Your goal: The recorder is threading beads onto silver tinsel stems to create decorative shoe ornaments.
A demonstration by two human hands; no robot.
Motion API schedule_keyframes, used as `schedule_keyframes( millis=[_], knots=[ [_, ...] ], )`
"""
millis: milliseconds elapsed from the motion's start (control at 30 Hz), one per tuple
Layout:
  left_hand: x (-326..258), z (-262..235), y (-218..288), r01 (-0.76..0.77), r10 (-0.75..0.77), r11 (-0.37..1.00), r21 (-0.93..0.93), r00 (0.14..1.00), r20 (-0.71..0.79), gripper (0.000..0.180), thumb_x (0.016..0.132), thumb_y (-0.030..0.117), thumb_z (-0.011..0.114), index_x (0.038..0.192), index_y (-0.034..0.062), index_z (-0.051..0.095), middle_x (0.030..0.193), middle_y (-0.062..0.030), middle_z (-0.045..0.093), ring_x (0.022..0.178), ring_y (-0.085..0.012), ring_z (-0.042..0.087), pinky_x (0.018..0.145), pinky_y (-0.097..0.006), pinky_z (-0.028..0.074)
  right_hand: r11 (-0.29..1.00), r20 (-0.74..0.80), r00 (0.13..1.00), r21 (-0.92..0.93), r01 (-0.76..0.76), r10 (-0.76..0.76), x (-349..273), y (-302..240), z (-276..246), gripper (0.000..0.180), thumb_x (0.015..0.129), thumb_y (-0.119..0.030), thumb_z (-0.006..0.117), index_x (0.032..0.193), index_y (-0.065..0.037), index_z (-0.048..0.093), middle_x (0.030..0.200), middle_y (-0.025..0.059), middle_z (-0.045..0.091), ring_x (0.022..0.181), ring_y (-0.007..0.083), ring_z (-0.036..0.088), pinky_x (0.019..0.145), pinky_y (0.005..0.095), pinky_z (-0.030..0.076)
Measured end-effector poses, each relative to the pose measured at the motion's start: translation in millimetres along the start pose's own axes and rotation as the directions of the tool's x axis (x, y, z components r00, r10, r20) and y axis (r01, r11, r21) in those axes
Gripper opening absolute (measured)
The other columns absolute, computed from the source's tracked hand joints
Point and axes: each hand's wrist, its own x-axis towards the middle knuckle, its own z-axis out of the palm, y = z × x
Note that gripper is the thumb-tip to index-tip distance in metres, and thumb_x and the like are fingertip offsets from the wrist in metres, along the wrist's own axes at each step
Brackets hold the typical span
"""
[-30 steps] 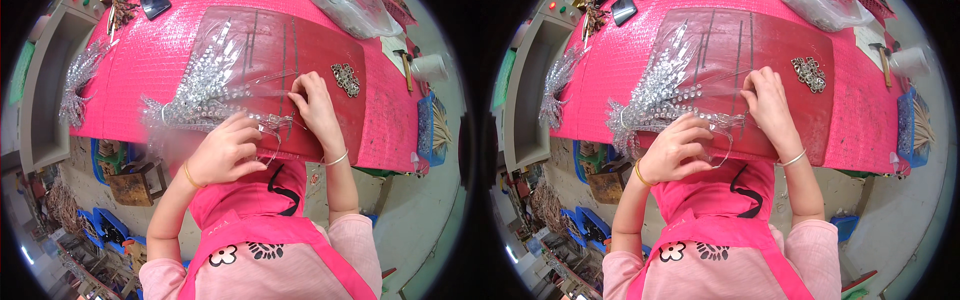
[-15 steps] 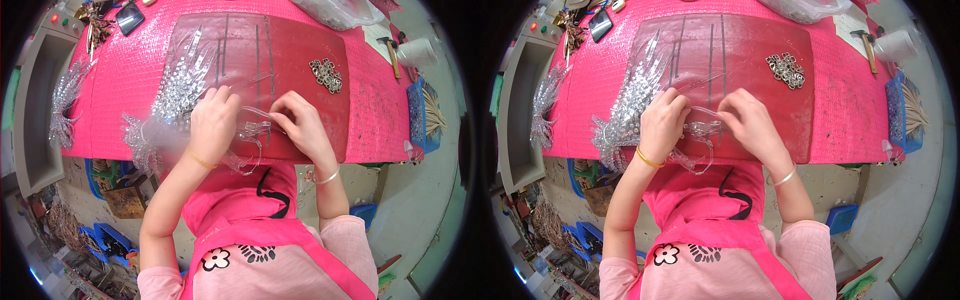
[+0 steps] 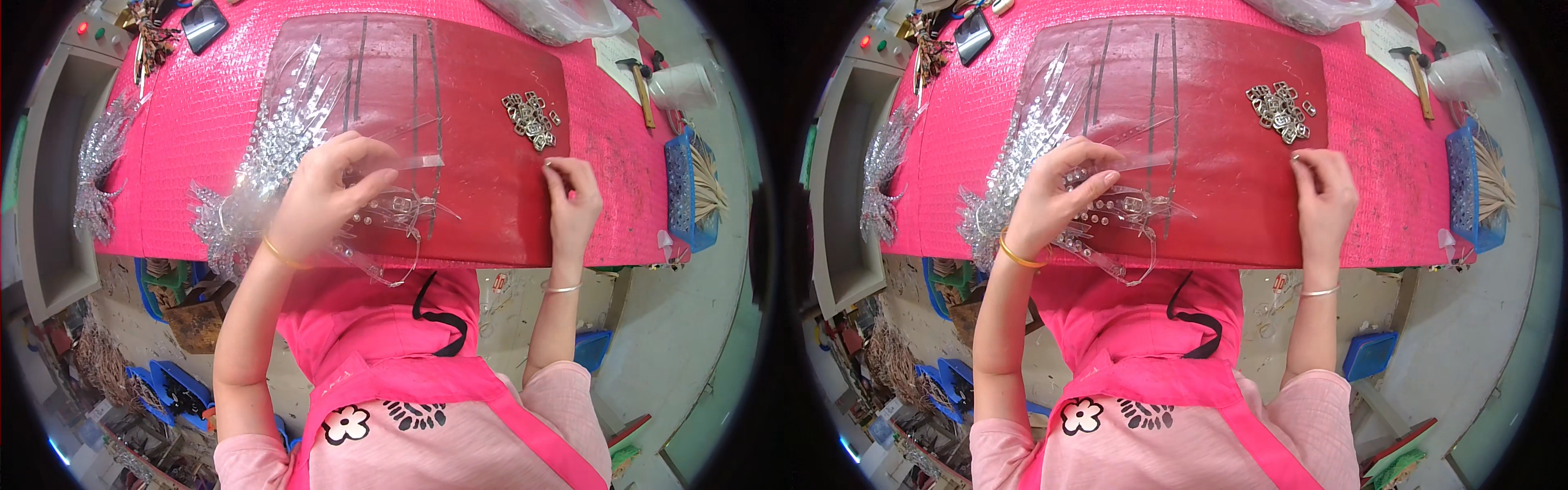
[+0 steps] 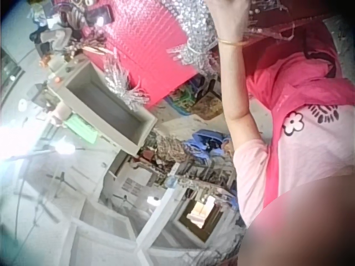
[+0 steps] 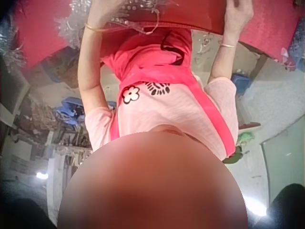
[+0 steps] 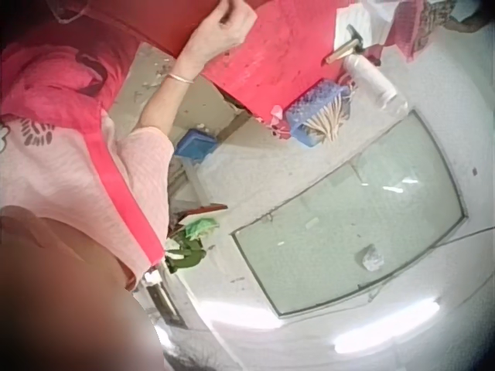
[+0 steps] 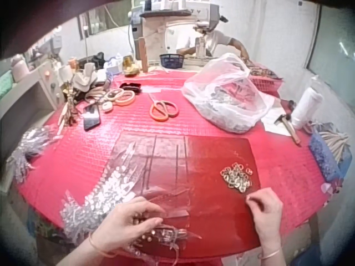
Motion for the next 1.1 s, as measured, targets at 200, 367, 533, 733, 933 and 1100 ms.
schedule_keyframes(
  millis=[200, 367, 533, 733, 933, 1100],
  knots=[
    [2.2, -5.4, 2.7, 0.066, -0.062, 0.992, -0.105, 0.997, 0.037, 0.011, 0.074, 0.005, 0.061, 0.082, -0.0027, 0.060, 0.073, -0.0087, 0.062, 0.070, -0.0127, 0.058, 0.064, -0.026, 0.045, 0.995, 0.159, 0.987, 0.094, -0.026, 0.011, -22.0, -8.7, -15.5, 0.034, 0.077, 0.007, 0.054, 0.108, -0.005, 0.060, 0.093, 0.0085, 0.056, 0.082, 0.0133, 0.055, 0.071, 0.0247, 0.045],
    [6.7, -0.4, 11.6, 0.056, -0.050, 0.993, -0.099, 0.997, 0.066, 0.013, 0.074, 0.006, 0.061, 0.083, -0.0031, 0.059, 0.072, -0.0081, 0.062, 0.066, -0.0116, 0.058, 0.061, -0.026, 0.046, 0.956, 0.151, 0.955, 0.107, -0.271, 0.254, -15.9, 1.9, -23.4, 0.016, 0.079, -0.001, 0.058, 0.096, 0.001, 0.059, 0.088, 0.0047, 0.055, 0.073, 0.0084, 0.051, 0.063, 0.0231, 0.043],
    [8.6, 3.5, 13.5, 0.192, -0.175, 0.975, -0.115, 0.974, 0.144, 0.011, 0.078, 0.004, 0.062, 0.086, -0.0035, 0.060, 0.076, -0.0014, 0.059, 0.073, -0.0062, 0.053, 0.068, -0.021, 0.045, 0.978, 0.118, 0.984, -0.175, -0.109, 0.131, -9.9, -23.5, 2.4, 0.015, 0.073, -0.006, 0.066, 0.078, 0.002, 0.055, 0.074, 0.0082, 0.049, 0.058, 0.0160, 0.046, 0.058, 0.0282, 0.041],
    [13.5, 9.9, 12.2, 0.238, -0.212, 0.952, -0.191, 0.966, 0.146, 0.012, 0.080, 0.006, 0.061, 0.088, -0.0039, 0.060, 0.078, -0.0007, 0.059, 0.072, -0.0048, 0.054, 0.065, -0.019, 0.045, 0.982, 0.238, 0.960, -0.151, -0.112, 0.146, -6.6, -25.4, -3.6, 0.011, 0.073, -0.001, 0.064, 0.082, 0.000, 0.058, 0.072, 0.0075, 0.051, 0.058, 0.0142, 0.049, 0.055, 0.0277, 0.042],
    [15.7, 12.6, 8.6, 0.246, -0.217, 0.939, -0.242, 0.966, 0.139, 0.014, 0.079, 0.008, 0.061, 0.087, -0.0030, 0.062, 0.073, -0.0039, 0.061, 0.067, -0.0077, 0.056, 0.061, -0.022, 0.046, 0.771, 0.378, 0.917, 0.542, -0.333, 0.130, -14.2, -42.1, 7.4, 0.018, 0.080, 0.003, 0.057, 0.097, 0.003, 0.062, 0.086, 0.0062, 0.061, 0.074, 0.0126, 0.061, 0.065, 0.0219, 0.049],
    [16.0, 10.8, 11.0, 0.254, -0.224, 0.908, -0.334, 0.966, 0.127, 0.017, 0.078, 0.011, 0.061, 0.086, -0.0040, 0.063, 0.069, -0.0065, 0.062, 0.063, -0.0103, 0.058, 0.059, -0.024, 0.048, 0.442, 0.467, 0.865, 0.746, -0.498, 0.186, -13.6, -70.3, 42.1, 0.011, 0.082, 0.001, 0.058, 0.092, 0.002, 0.059, 0.089, 0.0086, 0.061, 0.077, 0.0154, 0.063, 0.066, 0.0237, 0.051]
  ],
)
